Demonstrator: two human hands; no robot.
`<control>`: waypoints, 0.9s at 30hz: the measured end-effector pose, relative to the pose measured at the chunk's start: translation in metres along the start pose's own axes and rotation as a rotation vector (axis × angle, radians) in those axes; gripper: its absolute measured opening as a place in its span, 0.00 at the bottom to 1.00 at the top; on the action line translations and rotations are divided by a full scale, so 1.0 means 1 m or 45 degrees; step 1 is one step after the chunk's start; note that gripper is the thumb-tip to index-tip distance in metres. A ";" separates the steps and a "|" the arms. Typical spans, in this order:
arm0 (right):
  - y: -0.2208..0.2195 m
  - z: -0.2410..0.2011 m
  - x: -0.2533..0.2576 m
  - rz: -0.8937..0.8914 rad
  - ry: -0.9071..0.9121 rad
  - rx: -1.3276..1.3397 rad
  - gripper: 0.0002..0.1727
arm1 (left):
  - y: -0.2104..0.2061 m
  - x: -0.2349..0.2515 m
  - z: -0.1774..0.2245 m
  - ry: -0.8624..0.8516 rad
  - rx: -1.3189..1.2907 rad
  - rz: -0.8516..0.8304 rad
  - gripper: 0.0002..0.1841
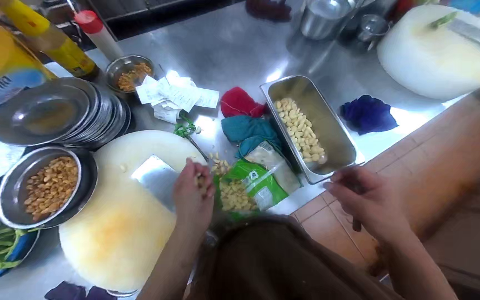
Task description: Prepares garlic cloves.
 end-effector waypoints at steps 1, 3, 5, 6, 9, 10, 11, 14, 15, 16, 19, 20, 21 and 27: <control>0.007 0.013 -0.002 -0.016 -0.056 -0.073 0.08 | 0.008 -0.001 -0.007 0.021 -0.012 0.051 0.25; 0.019 0.035 -0.009 -0.009 -0.199 -0.117 0.09 | 0.021 -0.003 -0.020 0.056 -0.045 0.128 0.25; 0.033 0.048 -0.017 0.045 -0.299 -0.105 0.09 | 0.028 -0.009 -0.033 0.106 -0.065 0.136 0.26; 0.039 0.054 -0.021 0.079 -0.337 -0.091 0.09 | 0.031 -0.012 -0.039 0.125 -0.058 0.123 0.27; 0.059 0.068 -0.030 0.244 -0.435 -0.041 0.06 | 0.038 -0.015 -0.050 0.163 -0.013 0.098 0.28; 0.066 0.074 -0.033 0.316 -0.480 0.000 0.05 | 0.039 -0.015 -0.050 0.172 0.015 0.098 0.28; 0.072 0.080 -0.035 0.382 -0.524 0.041 0.04 | 0.040 -0.015 -0.049 0.176 0.045 0.103 0.28; 0.096 0.093 -0.044 0.589 -0.623 0.106 0.03 | 0.034 -0.013 -0.040 0.170 0.168 0.077 0.29; 0.103 0.094 -0.047 0.664 -0.637 0.118 0.03 | 0.031 -0.012 -0.037 0.171 0.208 0.006 0.29; 0.110 0.095 -0.049 0.723 -0.647 0.126 0.03 | 0.027 -0.012 -0.033 0.176 0.234 -0.084 0.31; 0.113 0.101 -0.055 0.831 -0.690 0.210 0.03 | 0.016 -0.012 -0.029 0.221 0.184 -0.399 0.34; 0.107 0.105 -0.057 0.816 -0.713 0.223 0.03 | 0.012 -0.013 -0.030 0.253 0.134 -0.499 0.31; 0.099 0.109 -0.060 0.777 -0.734 0.214 0.04 | 0.008 -0.014 -0.032 0.292 0.094 -0.585 0.25; 0.024 0.099 -0.077 0.264 -0.698 0.147 0.14 | -0.025 -0.038 -0.045 0.420 0.183 -0.794 0.18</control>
Point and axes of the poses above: each hand's wrist, its own x-axis towards the middle knuckle, its own y-axis out of the back of the hand, z = x × y, the point moved 4 cm from there along x, towards the middle knuckle, and after that the axes turned 14 degrees about z, right-handed, at the moved point
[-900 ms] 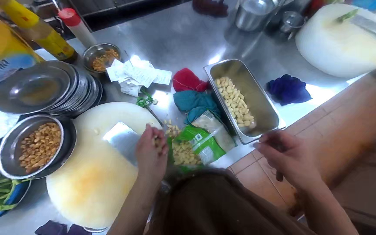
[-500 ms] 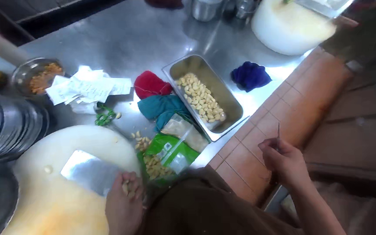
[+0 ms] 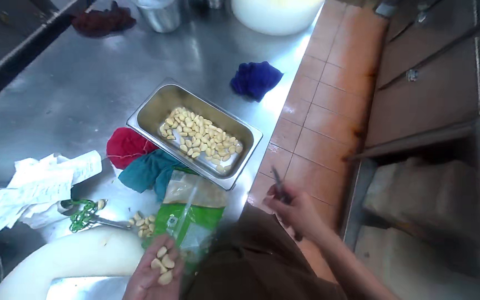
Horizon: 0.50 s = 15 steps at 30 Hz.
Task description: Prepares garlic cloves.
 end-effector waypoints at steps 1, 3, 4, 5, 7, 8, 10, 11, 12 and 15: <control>-0.010 -0.011 -0.007 -0.091 0.084 -0.035 0.18 | -0.006 -0.003 -0.001 0.002 0.125 0.000 0.18; -0.027 -0.042 -0.021 -0.261 0.319 -0.095 0.25 | -0.019 -0.011 -0.001 -0.033 0.415 -0.028 0.19; -0.034 -0.056 -0.026 -0.338 0.463 -0.098 0.26 | -0.025 -0.015 0.000 -0.079 0.554 -0.068 0.18; -0.040 -0.069 -0.029 -0.416 0.585 -0.087 0.26 | -0.029 -0.019 0.000 -0.142 0.675 -0.124 0.19; -0.055 -0.088 -0.033 -0.535 0.760 -0.036 0.24 | -0.035 -0.022 0.000 -0.293 0.801 -0.222 0.25; -0.063 -0.096 -0.034 -0.582 0.823 -0.006 0.22 | -0.034 -0.021 -0.001 -0.343 0.811 -0.237 0.27; -0.077 -0.109 -0.036 -0.660 0.865 0.044 0.16 | -0.030 -0.019 -0.004 -0.334 0.793 -0.194 0.29; -0.080 -0.114 -0.036 -0.688 0.856 0.057 0.14 | -0.030 -0.019 -0.007 -0.303 0.758 -0.170 0.29; -0.082 -0.118 -0.036 -0.707 0.843 0.063 0.13 | -0.029 -0.020 -0.008 -0.276 0.714 -0.167 0.29; -0.096 -0.122 -0.041 -0.775 0.885 -0.030 0.16 | -0.025 -0.026 -0.006 -0.273 0.646 -0.183 0.28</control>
Point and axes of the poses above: each hand's wrist, its own x-axis towards the middle knuckle, its own y-axis out of the back of the hand, z = x × y, the point moved 4 cm from there along x, towards the middle knuckle, and after that the axes turned 14 degrees about z, right-handed, at the moved point
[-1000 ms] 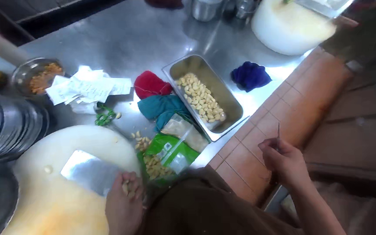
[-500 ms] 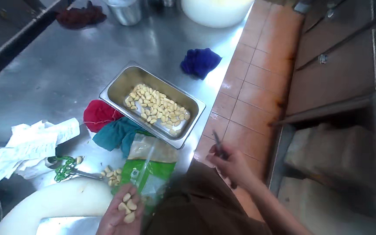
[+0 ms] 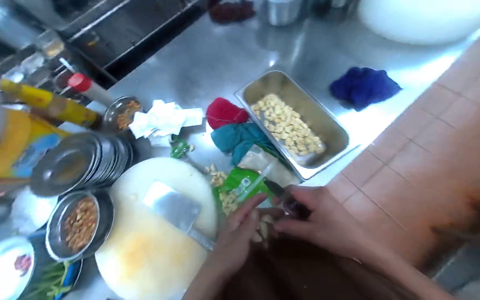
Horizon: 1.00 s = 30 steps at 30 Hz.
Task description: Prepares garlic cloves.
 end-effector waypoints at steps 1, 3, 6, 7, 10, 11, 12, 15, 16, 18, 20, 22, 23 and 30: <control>-0.006 0.000 0.001 -0.068 0.032 -0.020 0.17 | 0.002 -0.002 0.000 -0.002 -0.002 0.025 0.27; -0.020 0.001 0.002 -0.200 0.093 -0.071 0.17 | 0.008 -0.007 -0.002 0.015 0.000 0.070 0.25; -0.034 0.007 0.005 -0.296 0.033 -0.190 0.16 | 0.015 -0.013 -0.007 0.057 0.037 0.088 0.26; -0.037 0.008 0.006 -0.308 0.017 -0.232 0.15 | 0.016 -0.013 -0.008 0.064 0.038 0.094 0.26; -0.041 0.006 0.004 -0.251 0.143 -0.324 0.13 | 0.018 -0.011 -0.011 0.142 -0.043 0.157 0.26; -0.040 0.005 0.002 -0.225 0.171 -0.333 0.13 | 0.019 -0.010 -0.014 0.188 -0.080 0.182 0.26; -0.039 0.006 0.001 -0.220 0.171 -0.334 0.13 | 0.019 -0.009 -0.016 0.232 -0.120 0.188 0.26; -0.036 0.013 0.000 -0.308 0.004 -0.299 0.11 | 0.018 -0.007 -0.019 0.273 -0.194 0.132 0.24; -0.037 0.014 0.000 -0.345 -0.071 -0.292 0.11 | 0.017 -0.007 -0.019 0.259 -0.158 0.106 0.23; -0.039 0.014 0.000 -0.358 -0.181 -0.295 0.10 | 0.016 -0.006 -0.017 0.223 -0.084 0.067 0.21; -0.042 0.017 -0.001 -0.264 -0.230 -0.254 0.07 | 0.016 -0.005 -0.018 0.206 -0.074 0.073 0.20; -0.041 0.021 -0.002 -0.093 -0.242 -0.091 0.06 | 0.019 -0.005 -0.019 0.198 -0.133 0.107 0.19; -0.040 0.022 -0.002 -0.012 -0.247 0.027 0.06 | 0.020 -0.005 -0.020 0.177 -0.154 0.130 0.18; -0.043 0.013 -0.001 0.094 -0.131 0.400 0.08 | 0.024 -0.011 -0.005 -0.143 -0.007 0.347 0.09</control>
Point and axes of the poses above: each hand's wrist, its own x-axis towards the middle knuckle, its own y-axis out of the back of the hand, z = x × y, the point moved 4 cm from there along x, towards the middle knuckle, and after that the axes turned 14 degrees about z, right-handed, at the moved point
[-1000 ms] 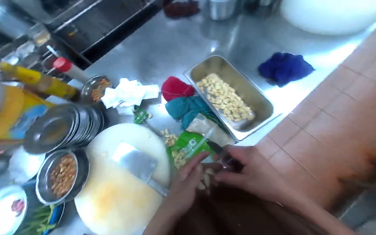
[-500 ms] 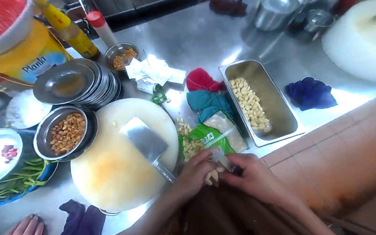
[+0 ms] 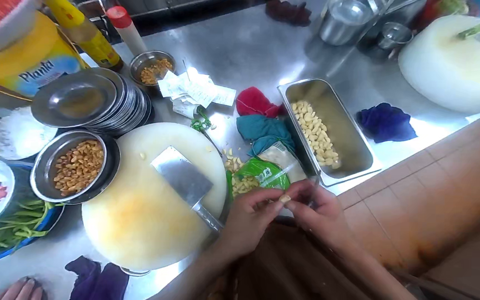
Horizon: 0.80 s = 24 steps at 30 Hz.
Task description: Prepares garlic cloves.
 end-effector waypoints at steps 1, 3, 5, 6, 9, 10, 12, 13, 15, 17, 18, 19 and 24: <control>0.000 -0.001 0.001 0.010 0.029 -0.004 0.08 | 0.001 0.000 0.003 -0.045 0.003 0.020 0.09; 0.000 -0.003 0.002 0.037 0.070 -0.060 0.06 | 0.003 -0.001 0.005 -0.067 -0.010 0.057 0.08; 0.002 -0.003 0.002 0.009 0.130 -0.183 0.08 | 0.003 -0.002 0.006 -0.062 -0.003 0.085 0.08; 0.003 -0.003 0.002 -0.031 0.167 -0.273 0.12 | 0.003 -0.003 0.006 -0.079 0.025 0.089 0.08; 0.003 -0.006 0.002 -0.177 0.246 -0.502 0.25 | 0.001 -0.006 0.010 -0.221 0.174 0.069 0.08; 0.002 -0.007 0.002 -0.193 0.268 -0.556 0.26 | 0.000 -0.007 0.012 -0.276 0.207 0.056 0.08; 0.000 -0.008 0.002 -0.198 0.305 -0.619 0.26 | 0.000 -0.007 0.014 -0.366 0.231 0.040 0.08; 0.000 -0.008 0.002 -0.196 0.315 -0.635 0.26 | 0.000 -0.007 0.014 -0.391 0.235 0.039 0.08; -0.002 -0.007 0.003 -0.190 0.332 -0.670 0.26 | 0.001 -0.005 0.013 -0.414 0.241 0.040 0.08; -0.004 -0.005 0.003 -0.190 0.341 -0.721 0.27 | 0.003 -0.004 0.011 -0.411 0.275 0.049 0.09; -0.004 -0.004 0.003 -0.186 0.345 -0.755 0.27 | 0.004 -0.004 0.009 -0.409 0.294 0.054 0.09; -0.005 -0.003 0.003 -0.180 0.351 -0.782 0.28 | 0.005 -0.003 0.008 -0.416 0.310 0.055 0.09; -0.013 -0.003 0.004 -0.182 0.421 -0.930 0.30 | 0.009 0.001 0.006 -0.482 0.402 0.062 0.09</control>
Point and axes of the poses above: each hand's wrist, its own x-axis towards the middle knuckle, its own y-axis out of the back of the hand, z = x × y, the point moved 4 cm from there along x, towards the middle knuckle, and after that the axes turned 14 degrees about z, right-handed, at the moved point
